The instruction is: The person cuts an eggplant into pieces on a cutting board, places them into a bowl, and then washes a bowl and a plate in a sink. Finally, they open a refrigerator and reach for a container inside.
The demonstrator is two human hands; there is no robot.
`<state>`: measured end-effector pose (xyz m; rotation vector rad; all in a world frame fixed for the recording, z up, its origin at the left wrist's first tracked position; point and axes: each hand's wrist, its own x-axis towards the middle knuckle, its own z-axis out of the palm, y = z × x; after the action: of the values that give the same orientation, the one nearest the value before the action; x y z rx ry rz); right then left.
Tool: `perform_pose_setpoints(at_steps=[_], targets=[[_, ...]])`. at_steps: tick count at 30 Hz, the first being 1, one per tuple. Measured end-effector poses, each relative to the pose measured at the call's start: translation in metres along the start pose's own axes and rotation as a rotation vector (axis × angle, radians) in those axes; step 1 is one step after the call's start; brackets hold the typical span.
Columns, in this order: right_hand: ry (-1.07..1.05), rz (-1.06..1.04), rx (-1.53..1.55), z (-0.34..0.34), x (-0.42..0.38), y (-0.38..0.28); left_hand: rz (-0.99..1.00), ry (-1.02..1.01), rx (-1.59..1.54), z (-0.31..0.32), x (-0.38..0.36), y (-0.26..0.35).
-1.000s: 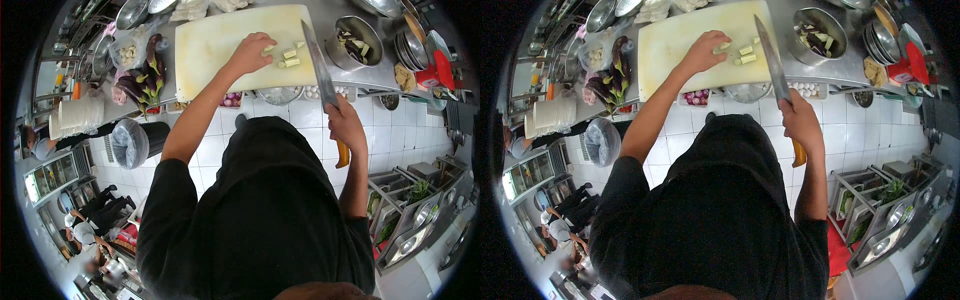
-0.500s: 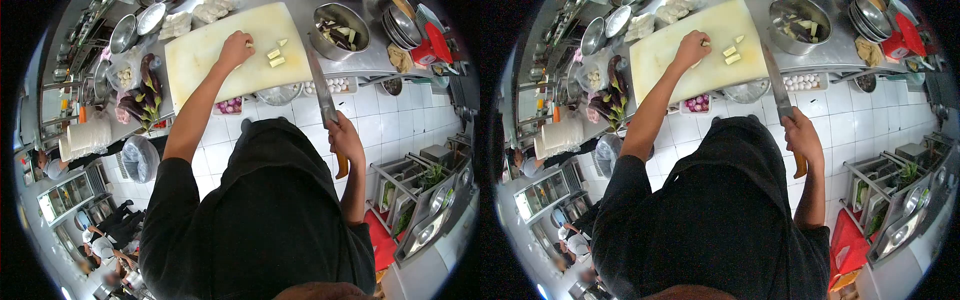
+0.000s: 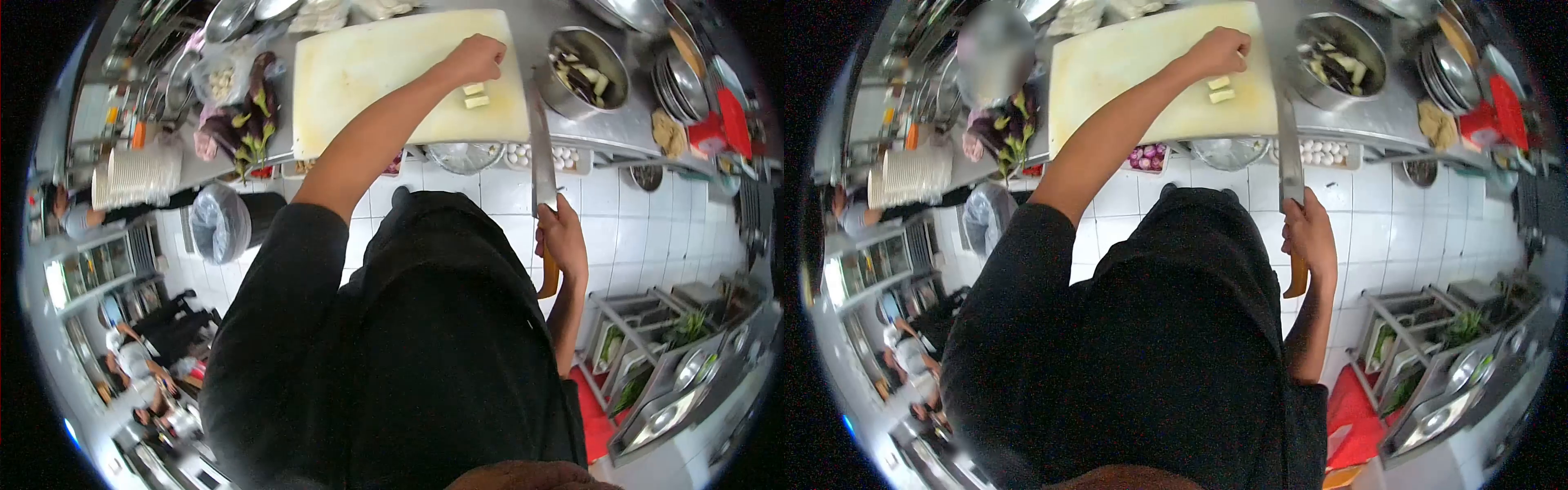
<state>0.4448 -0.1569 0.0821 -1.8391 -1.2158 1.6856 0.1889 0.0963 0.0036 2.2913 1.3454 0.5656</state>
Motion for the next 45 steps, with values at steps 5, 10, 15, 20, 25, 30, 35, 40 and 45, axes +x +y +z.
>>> perform_pose_setpoints(at_steps=[5,10,15,20,25,30,35,40,45], targets=[[-0.048,-0.047,0.027,0.008,0.022,0.000,-0.279,0.328,-0.279,-0.059,-0.052,-0.011],[-0.098,-0.071,0.079,0.019,0.039,0.001,-0.578,0.783,-0.450,-0.144,-0.214,-0.034],[-0.092,-0.041,0.123,0.016,0.063,0.007,-0.791,1.337,-0.376,-0.185,-0.434,-0.057],[-0.101,-0.032,-0.014,0.015,0.063,-0.016,-1.201,1.531,0.255,-0.277,-0.606,-0.075],[-0.100,-0.058,-0.022,0.010,0.063,-0.004,-1.377,1.327,0.837,-0.310,-0.579,-0.090],[-0.101,-0.008,0.024,0.011,0.050,-0.002,-0.379,0.927,0.147,-0.170,-0.295,-0.003],[-0.108,-0.036,0.040,0.009,0.048,0.004,-0.366,0.428,0.300,-0.011,-0.157,0.049],[-0.068,0.001,0.097,0.008,0.024,0.012,-0.266,0.353,0.279,0.020,-0.112,0.053],[-0.067,-0.015,0.096,0.006,0.017,0.023,-0.061,0.359,0.294,0.038,-0.090,0.039]])
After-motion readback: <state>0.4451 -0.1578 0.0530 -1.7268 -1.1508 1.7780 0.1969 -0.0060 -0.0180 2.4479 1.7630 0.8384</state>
